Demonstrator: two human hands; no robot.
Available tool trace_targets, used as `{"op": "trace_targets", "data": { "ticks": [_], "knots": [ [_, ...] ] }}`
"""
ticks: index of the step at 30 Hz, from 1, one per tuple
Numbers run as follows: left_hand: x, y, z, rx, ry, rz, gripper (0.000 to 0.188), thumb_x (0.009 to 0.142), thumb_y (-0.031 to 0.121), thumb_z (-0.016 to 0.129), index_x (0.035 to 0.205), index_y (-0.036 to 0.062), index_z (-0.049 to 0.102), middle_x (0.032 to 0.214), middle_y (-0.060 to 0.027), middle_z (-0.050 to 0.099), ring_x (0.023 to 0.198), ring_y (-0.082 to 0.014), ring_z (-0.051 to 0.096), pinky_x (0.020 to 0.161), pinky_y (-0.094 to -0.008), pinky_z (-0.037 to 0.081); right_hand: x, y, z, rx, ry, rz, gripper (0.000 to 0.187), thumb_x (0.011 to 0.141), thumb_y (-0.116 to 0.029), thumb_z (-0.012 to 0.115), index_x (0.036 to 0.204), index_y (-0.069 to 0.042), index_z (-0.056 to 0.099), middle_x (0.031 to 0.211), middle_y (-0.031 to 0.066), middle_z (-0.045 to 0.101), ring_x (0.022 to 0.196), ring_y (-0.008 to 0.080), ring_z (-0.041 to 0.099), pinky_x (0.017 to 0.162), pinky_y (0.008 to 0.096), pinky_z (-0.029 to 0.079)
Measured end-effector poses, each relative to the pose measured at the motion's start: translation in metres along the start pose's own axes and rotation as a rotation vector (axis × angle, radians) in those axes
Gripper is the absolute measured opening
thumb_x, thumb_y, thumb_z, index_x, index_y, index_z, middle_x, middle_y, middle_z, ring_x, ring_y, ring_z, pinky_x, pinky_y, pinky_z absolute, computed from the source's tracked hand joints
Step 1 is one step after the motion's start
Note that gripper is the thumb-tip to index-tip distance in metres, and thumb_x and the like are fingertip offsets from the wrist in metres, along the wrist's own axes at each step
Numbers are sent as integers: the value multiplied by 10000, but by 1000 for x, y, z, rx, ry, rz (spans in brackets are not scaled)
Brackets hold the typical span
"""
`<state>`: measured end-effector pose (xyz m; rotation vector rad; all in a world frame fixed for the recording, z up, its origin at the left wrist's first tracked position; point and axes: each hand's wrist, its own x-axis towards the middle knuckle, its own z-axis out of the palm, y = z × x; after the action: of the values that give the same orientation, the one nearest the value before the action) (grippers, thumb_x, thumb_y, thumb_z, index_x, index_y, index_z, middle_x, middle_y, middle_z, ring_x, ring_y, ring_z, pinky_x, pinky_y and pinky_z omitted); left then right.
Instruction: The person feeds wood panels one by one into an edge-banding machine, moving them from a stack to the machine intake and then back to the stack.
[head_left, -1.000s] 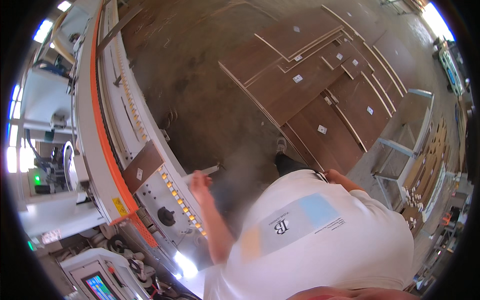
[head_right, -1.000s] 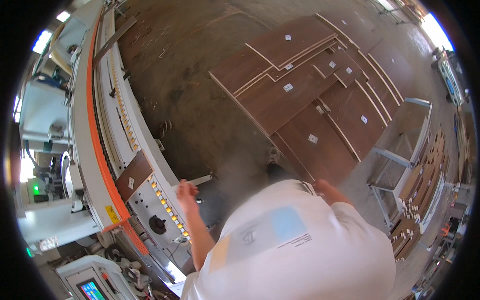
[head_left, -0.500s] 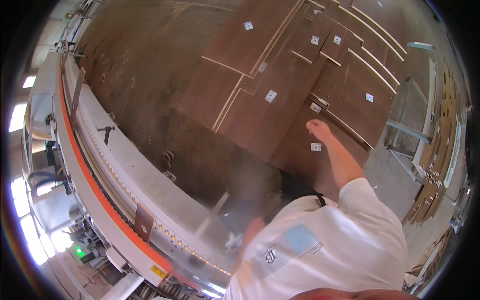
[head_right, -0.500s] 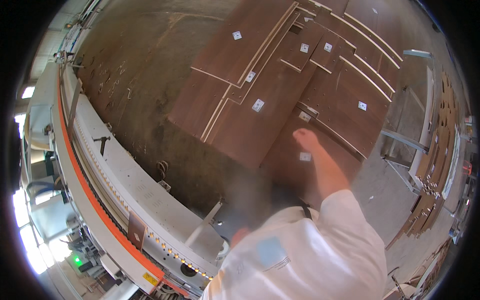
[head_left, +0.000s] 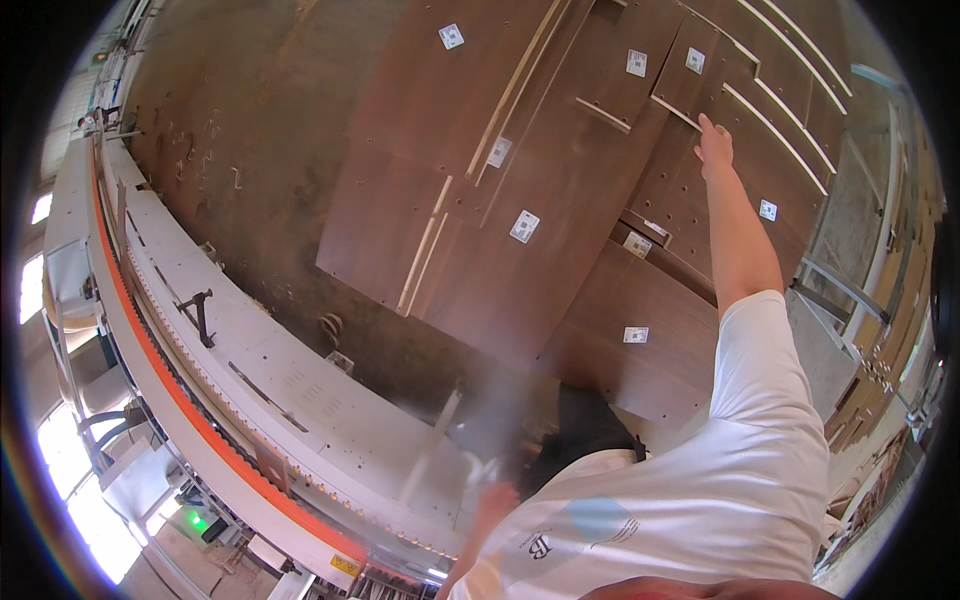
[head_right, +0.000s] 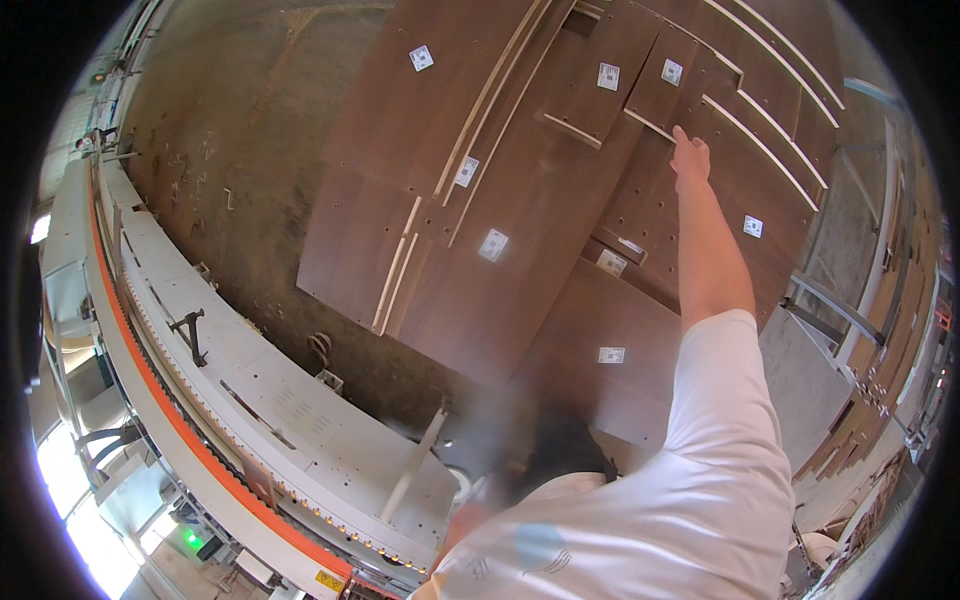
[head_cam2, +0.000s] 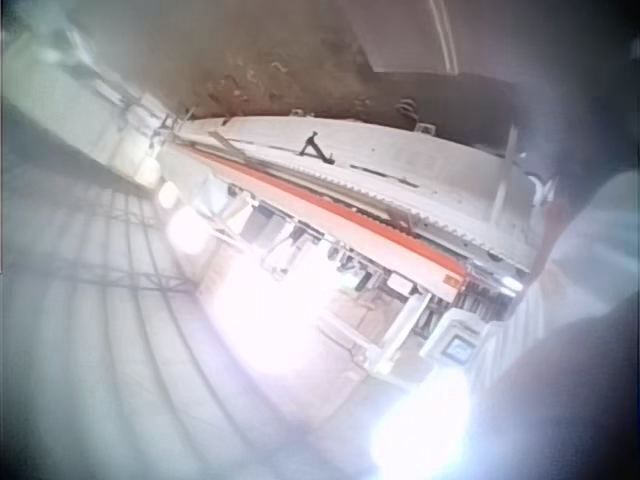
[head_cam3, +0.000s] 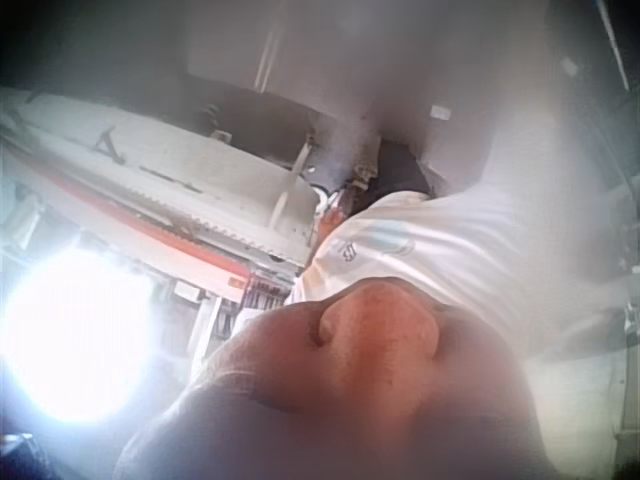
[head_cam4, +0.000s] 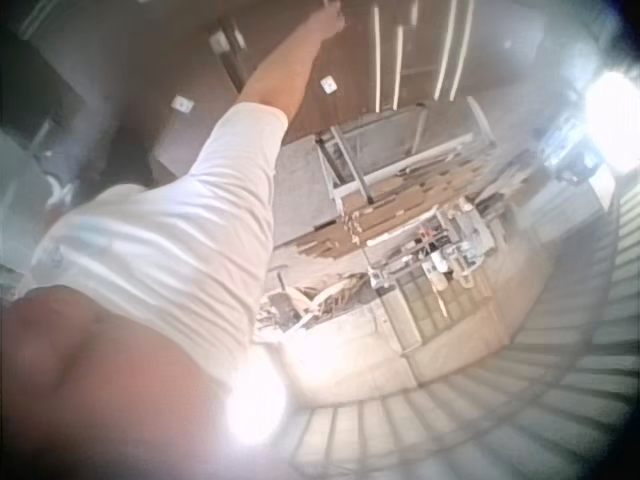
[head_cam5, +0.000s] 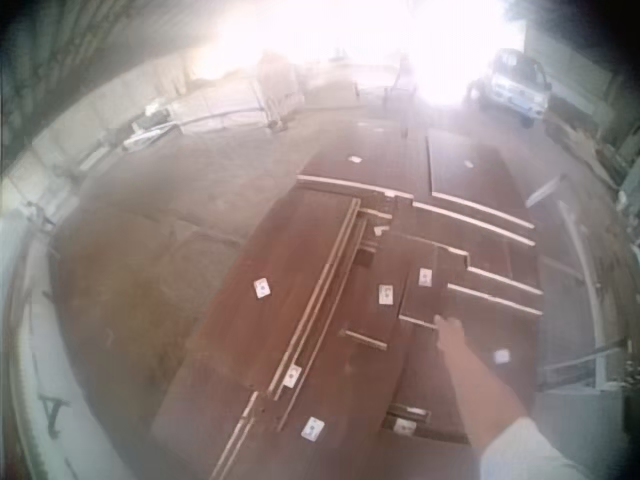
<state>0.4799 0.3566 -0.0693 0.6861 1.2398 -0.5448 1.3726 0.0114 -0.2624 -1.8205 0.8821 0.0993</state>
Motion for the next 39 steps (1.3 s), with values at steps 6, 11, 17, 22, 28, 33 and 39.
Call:
{"op": "trace_targets", "data": {
  "ticks": [6, 11, 17, 22, 28, 33, 39],
  "knots": [
    [10, 62, 62, 526, 24, 207, 406, 1048, 328, 554, 1335, 41, 565, 1069, -92, 691, 937, -179, 675, 814, -330, 556, 6, -18, 18, 374, -106, 265, 406, 896, -413, 770, 1112, -86, 662, 1067, 29, 608, 908, 156, 578, 801, 319, 536],
    [-10, 142, 135, 690, 153, 61, 398, 1056, 315, 537, 1329, 27, 569, 1056, -85, 695, 910, -155, 680, 792, -304, 563, -19, -29, -5, 646, -418, 125, 270, 926, -360, 760, 1043, -132, 672, 915, -46, 618, 729, 98, 556, 748, 284, 517],
    [-10, 161, 148, 734, 168, 57, 408, 1055, 309, 533, 1345, 24, 570, 1075, -107, 708, 914, -157, 689, 797, -306, 568, -73, -50, 25, 546, -417, -22, 361, 903, -438, 762, 1054, -124, 665, 923, -50, 650, 701, 89, 577, 711, 279, 494],
    [-4, 162, 148, 676, 190, 57, 410, 1054, 309, 538, 1354, 30, 567, 1090, -113, 712, 926, -162, 700, 804, -305, 572, -60, -60, 68, -364, -491, 22, 713, 813, -685, 708, 1186, -79, 652, 1062, 43, 693, 857, 164, 674, 796, 319, 521],
    [3, 134, 129, 447, 179, 71, 388, 1054, 266, 547, 1360, 29, 561, 1075, -123, 715, 917, -162, 701, 788, -289, 575, -87, -43, 86, -663, -387, -202, 713, 783, -667, 722, 1172, -70, 691, 1154, 107, 720, 1114, 258, 669, 957, 400, 508],
    [8, 116, 118, 417, 129, 118, 373, 1054, 231, 545, 1360, 18, 556, 1088, -134, 710, 913, -173, 703, 777, -294, 580, -64, -21, 73, -612, -391, -216, 649, 766, -588, 786, 1129, -56, 707, 1096, 110, 723, 1051, 238, 673, 909, 380, 514],
    [17, 111, 129, 396, 128, 29, 373, 1053, 221, 534, 1365, 16, 552, 1095, -129, 707, 915, -169, 700, 785, -293, 575, -58, 10, 22, -509, -509, -150, 456, 764, -422, 866, 955, -41, 702, 752, 52, 645, 633, 149, 590, 584, 323, 482]
  ]
}}
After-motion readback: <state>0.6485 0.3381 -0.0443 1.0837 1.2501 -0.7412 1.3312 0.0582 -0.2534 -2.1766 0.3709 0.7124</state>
